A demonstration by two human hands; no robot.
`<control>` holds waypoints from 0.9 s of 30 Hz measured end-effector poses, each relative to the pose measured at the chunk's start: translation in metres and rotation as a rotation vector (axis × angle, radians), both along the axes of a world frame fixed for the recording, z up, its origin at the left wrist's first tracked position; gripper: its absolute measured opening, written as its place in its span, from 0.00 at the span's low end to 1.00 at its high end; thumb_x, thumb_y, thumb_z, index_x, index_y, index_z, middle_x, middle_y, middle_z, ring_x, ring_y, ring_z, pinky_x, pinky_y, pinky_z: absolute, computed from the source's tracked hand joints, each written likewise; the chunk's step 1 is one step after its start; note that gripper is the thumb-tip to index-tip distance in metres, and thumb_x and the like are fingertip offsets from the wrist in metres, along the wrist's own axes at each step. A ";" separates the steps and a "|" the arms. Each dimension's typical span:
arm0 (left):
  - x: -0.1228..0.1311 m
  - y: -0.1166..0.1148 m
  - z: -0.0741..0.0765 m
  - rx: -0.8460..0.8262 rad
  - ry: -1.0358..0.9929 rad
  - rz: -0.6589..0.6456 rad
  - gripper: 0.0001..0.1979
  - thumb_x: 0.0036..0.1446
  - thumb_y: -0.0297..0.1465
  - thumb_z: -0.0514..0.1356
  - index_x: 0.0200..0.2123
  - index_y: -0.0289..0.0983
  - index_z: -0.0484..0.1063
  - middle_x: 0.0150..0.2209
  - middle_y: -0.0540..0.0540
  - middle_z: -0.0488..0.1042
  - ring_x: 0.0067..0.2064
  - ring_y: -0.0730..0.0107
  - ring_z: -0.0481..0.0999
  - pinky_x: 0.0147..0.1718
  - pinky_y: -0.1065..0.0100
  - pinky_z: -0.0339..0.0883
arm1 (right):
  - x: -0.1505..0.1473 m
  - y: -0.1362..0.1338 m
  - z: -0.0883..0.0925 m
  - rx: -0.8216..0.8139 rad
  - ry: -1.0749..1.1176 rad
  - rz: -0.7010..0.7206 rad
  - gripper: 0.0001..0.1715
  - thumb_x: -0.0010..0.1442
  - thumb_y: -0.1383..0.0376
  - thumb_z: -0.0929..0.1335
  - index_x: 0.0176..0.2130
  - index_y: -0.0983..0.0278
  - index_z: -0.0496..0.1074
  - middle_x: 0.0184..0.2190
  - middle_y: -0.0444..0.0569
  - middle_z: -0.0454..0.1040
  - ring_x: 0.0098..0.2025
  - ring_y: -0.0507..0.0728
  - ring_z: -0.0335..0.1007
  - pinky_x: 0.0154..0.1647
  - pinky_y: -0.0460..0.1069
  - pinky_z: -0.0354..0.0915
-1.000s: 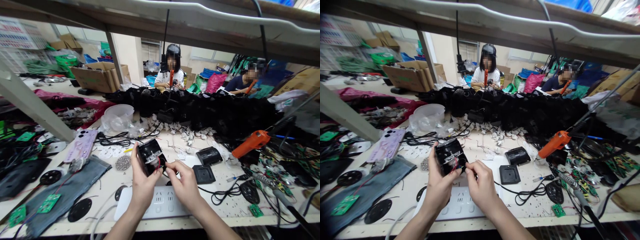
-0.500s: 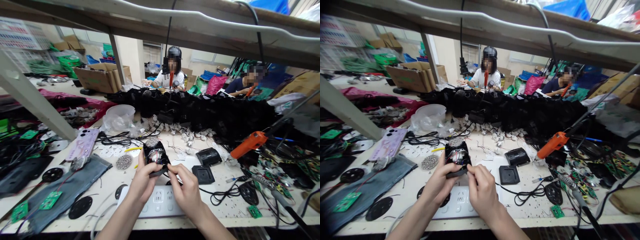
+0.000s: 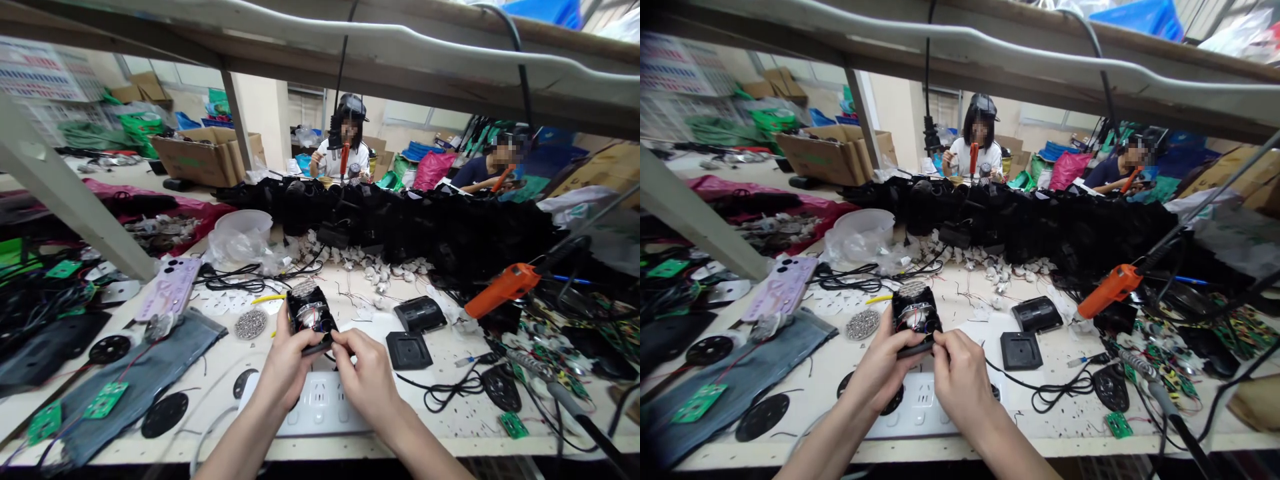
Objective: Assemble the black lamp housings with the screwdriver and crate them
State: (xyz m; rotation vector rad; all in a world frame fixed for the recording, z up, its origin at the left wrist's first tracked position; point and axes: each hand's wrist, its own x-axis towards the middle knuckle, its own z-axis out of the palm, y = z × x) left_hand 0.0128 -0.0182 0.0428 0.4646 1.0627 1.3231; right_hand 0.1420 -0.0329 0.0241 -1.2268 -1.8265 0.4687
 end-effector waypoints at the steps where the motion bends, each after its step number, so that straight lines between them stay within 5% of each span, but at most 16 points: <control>1: 0.001 0.000 0.000 0.000 0.009 0.010 0.45 0.39 0.20 0.60 0.61 0.50 0.54 0.36 0.51 0.72 0.34 0.71 0.72 0.33 0.66 0.72 | -0.001 0.002 0.000 -0.041 0.019 -0.001 0.11 0.60 0.70 0.62 0.34 0.65 0.74 0.29 0.51 0.77 0.32 0.57 0.75 0.33 0.50 0.68; 10: -0.003 0.001 0.001 -0.038 0.014 -0.010 0.44 0.38 0.20 0.59 0.61 0.47 0.53 0.35 0.50 0.72 0.32 0.70 0.72 0.35 0.60 0.74 | 0.005 0.016 0.002 -0.721 0.615 0.101 0.13 0.47 0.59 0.72 0.32 0.66 0.76 0.20 0.42 0.73 0.21 0.50 0.68 0.26 0.46 0.65; 15: -0.005 0.003 0.002 -0.038 0.006 -0.036 0.43 0.38 0.20 0.58 0.60 0.46 0.55 0.33 0.50 0.71 0.32 0.69 0.71 0.35 0.58 0.74 | 0.012 0.020 0.005 -0.761 0.673 0.158 0.18 0.45 0.56 0.76 0.33 0.67 0.77 0.21 0.44 0.75 0.21 0.49 0.68 0.28 0.46 0.64; 27: 0.009 0.002 0.004 -0.003 0.025 0.027 0.51 0.36 0.21 0.59 0.65 0.51 0.45 0.48 0.44 0.68 0.36 0.68 0.70 0.37 0.60 0.73 | 0.018 0.017 0.001 -0.845 0.917 0.124 0.21 0.40 0.58 0.79 0.33 0.68 0.79 0.21 0.47 0.76 0.20 0.47 0.66 0.26 0.44 0.61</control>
